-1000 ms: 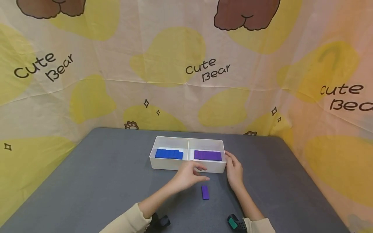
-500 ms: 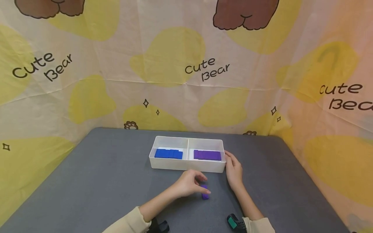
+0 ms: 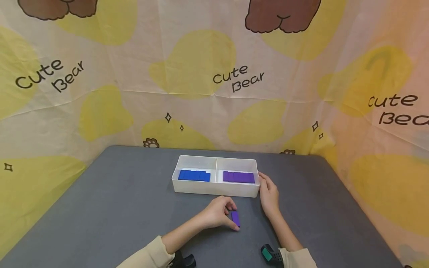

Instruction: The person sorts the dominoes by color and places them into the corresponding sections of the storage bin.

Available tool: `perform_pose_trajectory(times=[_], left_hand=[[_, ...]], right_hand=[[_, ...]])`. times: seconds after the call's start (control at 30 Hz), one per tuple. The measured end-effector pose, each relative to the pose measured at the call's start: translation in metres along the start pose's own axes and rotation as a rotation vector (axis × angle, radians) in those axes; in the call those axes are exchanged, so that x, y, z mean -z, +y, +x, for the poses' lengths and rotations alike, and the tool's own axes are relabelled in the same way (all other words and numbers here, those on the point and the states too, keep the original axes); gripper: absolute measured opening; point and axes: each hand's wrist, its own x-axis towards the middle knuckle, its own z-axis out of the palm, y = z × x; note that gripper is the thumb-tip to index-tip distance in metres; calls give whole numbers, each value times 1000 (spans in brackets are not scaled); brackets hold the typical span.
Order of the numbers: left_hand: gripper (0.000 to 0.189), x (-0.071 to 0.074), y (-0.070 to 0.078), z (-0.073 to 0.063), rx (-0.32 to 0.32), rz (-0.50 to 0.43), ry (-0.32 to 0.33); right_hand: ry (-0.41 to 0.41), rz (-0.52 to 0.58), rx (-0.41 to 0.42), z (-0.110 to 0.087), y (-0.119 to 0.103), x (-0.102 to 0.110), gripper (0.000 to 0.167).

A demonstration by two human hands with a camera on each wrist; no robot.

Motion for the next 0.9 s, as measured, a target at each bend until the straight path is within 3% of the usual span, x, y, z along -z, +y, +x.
perform_pose_trajectory(times=[0.3, 0.5, 0.9], left_hand=[[39, -2, -1, 2, 1, 69, -12], [36, 2, -3, 7, -52, 98, -22], [39, 7, 0, 9, -85, 50, -57]], right_hand=[[-15, 10, -6, 2, 2, 1, 52], [-22, 5, -4, 2, 2, 1, 53], [0, 18, 6, 0, 0, 0, 50]])
